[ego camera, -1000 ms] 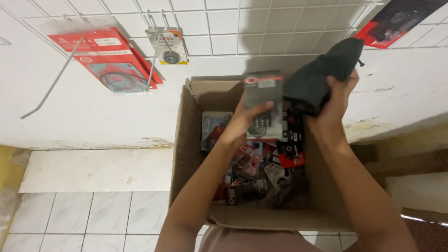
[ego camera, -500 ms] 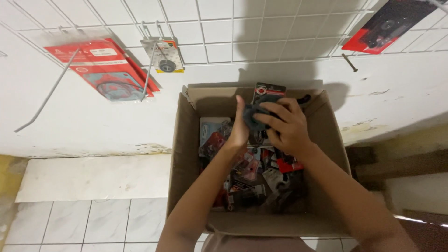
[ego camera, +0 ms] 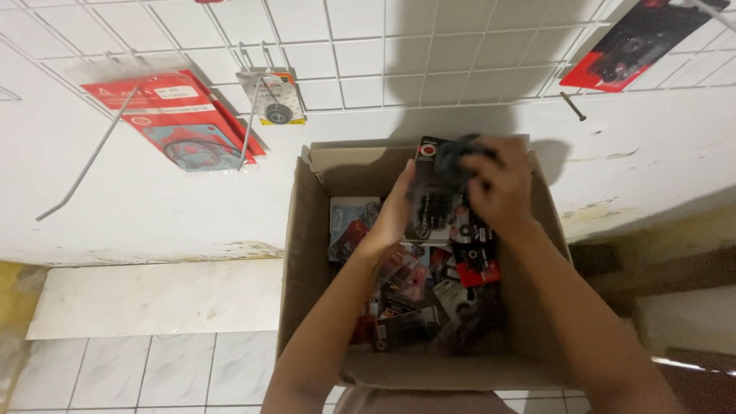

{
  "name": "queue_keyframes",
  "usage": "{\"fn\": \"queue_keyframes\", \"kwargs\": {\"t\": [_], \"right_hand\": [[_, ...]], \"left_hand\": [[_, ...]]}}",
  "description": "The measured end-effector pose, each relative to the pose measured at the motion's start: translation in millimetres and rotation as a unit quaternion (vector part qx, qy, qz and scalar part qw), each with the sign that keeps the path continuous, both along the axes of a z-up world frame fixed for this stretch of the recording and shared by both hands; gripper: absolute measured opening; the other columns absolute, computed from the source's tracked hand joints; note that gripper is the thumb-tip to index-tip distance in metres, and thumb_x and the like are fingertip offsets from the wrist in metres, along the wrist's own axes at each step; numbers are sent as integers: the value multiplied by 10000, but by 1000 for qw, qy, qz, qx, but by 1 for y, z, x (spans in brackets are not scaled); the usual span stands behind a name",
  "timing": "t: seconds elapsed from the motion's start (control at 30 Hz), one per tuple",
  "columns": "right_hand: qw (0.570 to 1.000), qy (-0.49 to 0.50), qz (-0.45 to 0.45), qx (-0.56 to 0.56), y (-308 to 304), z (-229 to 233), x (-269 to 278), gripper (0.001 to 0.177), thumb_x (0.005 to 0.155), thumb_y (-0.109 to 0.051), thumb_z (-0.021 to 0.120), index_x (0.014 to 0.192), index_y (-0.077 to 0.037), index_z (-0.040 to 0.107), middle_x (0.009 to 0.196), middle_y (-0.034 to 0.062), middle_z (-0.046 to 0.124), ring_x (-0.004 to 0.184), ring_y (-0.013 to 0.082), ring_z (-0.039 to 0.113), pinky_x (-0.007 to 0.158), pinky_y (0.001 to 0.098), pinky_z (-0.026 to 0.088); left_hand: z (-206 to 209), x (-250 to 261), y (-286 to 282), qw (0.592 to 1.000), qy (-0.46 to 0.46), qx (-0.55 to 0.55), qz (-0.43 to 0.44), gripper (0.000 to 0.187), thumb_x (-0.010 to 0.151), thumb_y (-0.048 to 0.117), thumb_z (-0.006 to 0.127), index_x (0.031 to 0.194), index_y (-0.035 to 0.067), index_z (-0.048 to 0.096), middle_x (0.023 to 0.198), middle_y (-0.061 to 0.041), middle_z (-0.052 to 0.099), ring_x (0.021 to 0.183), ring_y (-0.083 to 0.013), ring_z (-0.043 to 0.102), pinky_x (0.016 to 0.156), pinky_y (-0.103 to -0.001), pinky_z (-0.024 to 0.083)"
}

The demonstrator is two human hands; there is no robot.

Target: The person wipes the surface of a small packaged item using a dark cloth. They hold the item in one hand and rub the cloth over the packaging, turning it over to clean different sides. The item is handled over a cardboard box filled with other similar packages.

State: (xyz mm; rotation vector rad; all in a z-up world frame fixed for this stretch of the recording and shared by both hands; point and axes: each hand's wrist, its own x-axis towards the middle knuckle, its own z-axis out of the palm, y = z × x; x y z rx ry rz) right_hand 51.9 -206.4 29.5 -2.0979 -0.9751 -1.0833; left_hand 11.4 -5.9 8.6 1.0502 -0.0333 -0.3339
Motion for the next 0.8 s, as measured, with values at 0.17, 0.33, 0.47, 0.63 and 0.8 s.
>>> {"fn": "queue_keyframes", "kwargs": {"t": [0.17, 0.33, 0.47, 0.63, 0.8], "right_hand": [[1000, 17, 1, -22, 12, -31, -8, 273, 784, 10, 592, 978, -103, 748, 1174, 131, 654, 1048, 391, 601, 902, 501, 503], [998, -27, 6, -61, 16, -31, -2, 339, 739, 31, 657, 1013, -120, 789, 1205, 125, 688, 1036, 385, 633, 876, 501, 544], [999, 43, -18, -11, 16, 1, -17, 336, 828, 54, 622, 1091, -98, 765, 1198, 124, 655, 1072, 381, 612, 932, 493, 529], [990, -38, 88, -103, 28, 0, -26, 370, 746, 29, 588, 961, -205, 777, 1137, 67, 690, 972, 338, 603, 864, 451, 551], [995, -45, 16, -91, 5, 0, -4, 378, 755, 108, 586, 957, -142, 783, 1168, 72, 719, 1000, 347, 565, 926, 459, 522]], "left_hand": [[-54, 22, -18, 996, 24, -84, 5, 822, 994, 661, 452, 1576, 118, 247, 1578, -186, 197, 1486, -322, 128, 1234, -533, -12], [11, 1, -5, 997, 45, -56, 5, 978, 916, 835, 273, 1570, 112, 359, 1595, -182, 361, 1509, -339, 267, 1258, -515, 85], [25, 0, -2, 998, 45, 3, -51, 1113, 837, 900, 194, 1627, 116, 177, 1671, -185, 132, 1531, -385, 121, 1241, -542, 24], [12, -5, 2, 994, 96, 21, -48, 1139, 820, 936, 214, 1483, 49, 481, 1439, -245, 517, 1311, -381, 499, 1206, -503, 244], [53, -5, 0, 994, 33, 2, -100, 1221, 786, 930, 225, 1629, 63, 55, 1644, -289, 108, 1512, -466, 130, 1220, -595, 45]]}}
